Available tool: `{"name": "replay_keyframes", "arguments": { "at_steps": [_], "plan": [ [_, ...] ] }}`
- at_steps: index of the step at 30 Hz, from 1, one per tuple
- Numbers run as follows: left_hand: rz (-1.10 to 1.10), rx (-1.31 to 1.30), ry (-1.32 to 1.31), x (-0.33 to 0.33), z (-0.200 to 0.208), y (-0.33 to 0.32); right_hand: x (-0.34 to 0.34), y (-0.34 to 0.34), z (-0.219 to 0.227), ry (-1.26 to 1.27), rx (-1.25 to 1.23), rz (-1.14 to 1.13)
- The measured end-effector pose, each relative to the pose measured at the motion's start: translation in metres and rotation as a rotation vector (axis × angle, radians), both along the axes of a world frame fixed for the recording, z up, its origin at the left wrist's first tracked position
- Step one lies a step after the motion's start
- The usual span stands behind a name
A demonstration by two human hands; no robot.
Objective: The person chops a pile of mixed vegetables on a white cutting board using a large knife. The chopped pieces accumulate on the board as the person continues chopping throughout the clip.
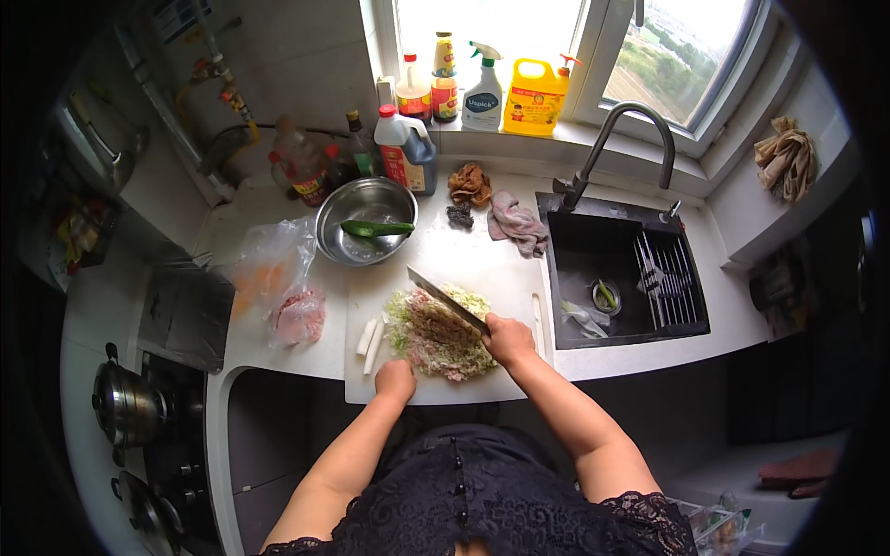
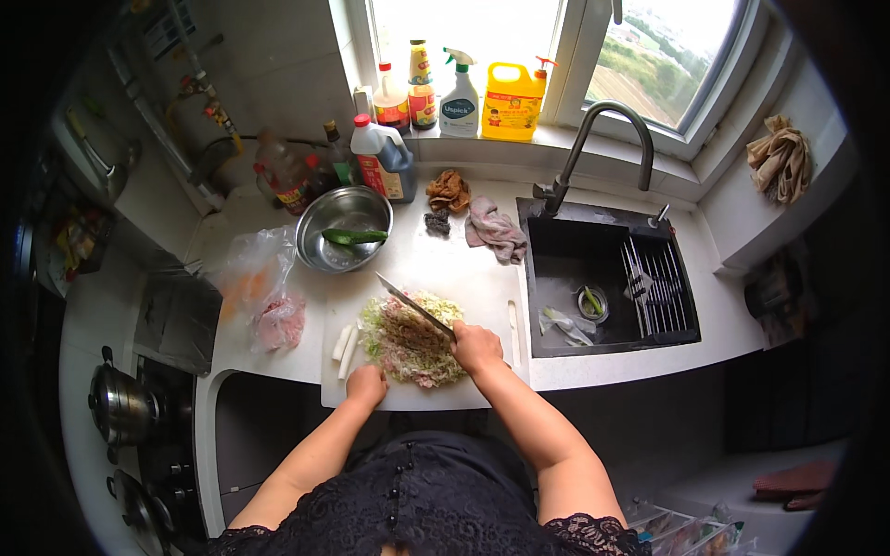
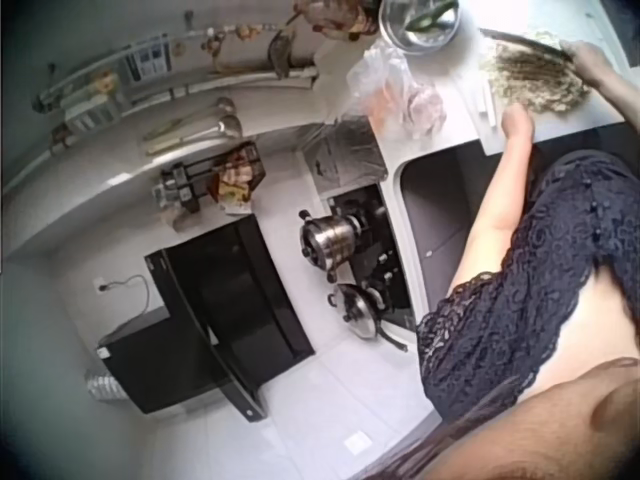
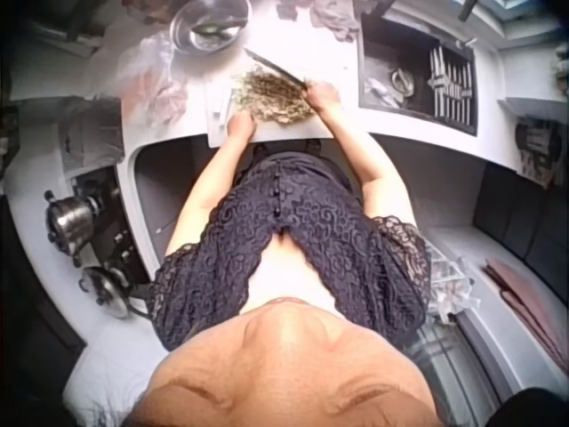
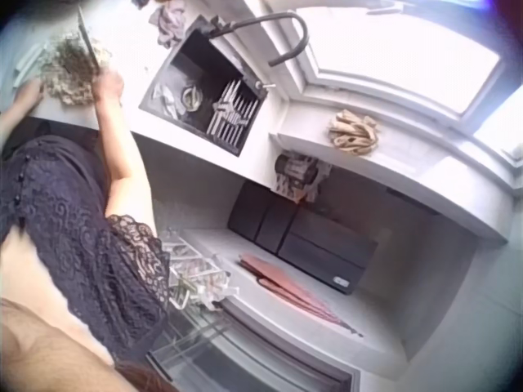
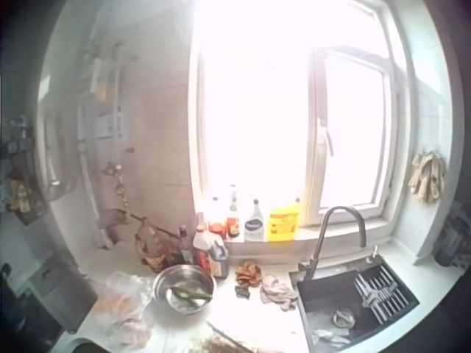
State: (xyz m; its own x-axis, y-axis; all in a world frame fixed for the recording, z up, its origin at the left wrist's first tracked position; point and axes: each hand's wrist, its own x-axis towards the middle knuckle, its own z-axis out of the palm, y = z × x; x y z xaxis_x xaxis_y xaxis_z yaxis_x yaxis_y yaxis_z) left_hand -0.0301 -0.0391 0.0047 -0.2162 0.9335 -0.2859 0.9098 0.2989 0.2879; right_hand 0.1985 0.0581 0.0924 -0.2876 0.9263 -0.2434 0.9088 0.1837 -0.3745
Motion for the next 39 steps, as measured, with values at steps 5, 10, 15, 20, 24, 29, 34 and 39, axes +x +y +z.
{"name": "replay_keyframes", "arguments": {
  "at_steps": [5, 10, 15, 20, 24, 29, 34, 39],
  "plan": [
    [-0.026, -0.057, -0.039, 0.003, 0.022, 0.001, 0.005, 0.008, -0.004, -0.011, -0.005, -0.022],
    [-0.006, -0.058, -0.008, 0.006, 0.018, 0.005, 0.003, 0.002, 0.004, 0.006, -0.054, 0.008],
    [0.054, -0.059, -0.018, 0.007, 0.014, 0.002, 0.009, 0.012, 0.014, -0.003, -0.105, 0.032],
    [0.179, -0.030, -0.003, 0.012, 0.007, -0.001, 0.016, 0.017, -0.005, 0.021, -0.082, 0.068],
    [0.259, -0.023, -0.010, 0.015, 0.006, -0.005, 0.025, 0.032, -0.007, 0.024, -0.081, 0.130],
    [0.298, -0.012, 0.027, 0.017, 0.004, -0.006, 0.023, 0.037, 0.007, 0.058, -0.061, 0.068],
    [0.257, -0.016, 0.007, 0.009, -0.004, -0.002, 0.021, 0.041, -0.009, 0.015, -0.022, 0.069],
    [0.168, -0.147, 0.036, 0.012, 0.020, 0.003, 0.009, 0.018, -0.003, 0.024, -0.037, -0.006]
  ]
}}
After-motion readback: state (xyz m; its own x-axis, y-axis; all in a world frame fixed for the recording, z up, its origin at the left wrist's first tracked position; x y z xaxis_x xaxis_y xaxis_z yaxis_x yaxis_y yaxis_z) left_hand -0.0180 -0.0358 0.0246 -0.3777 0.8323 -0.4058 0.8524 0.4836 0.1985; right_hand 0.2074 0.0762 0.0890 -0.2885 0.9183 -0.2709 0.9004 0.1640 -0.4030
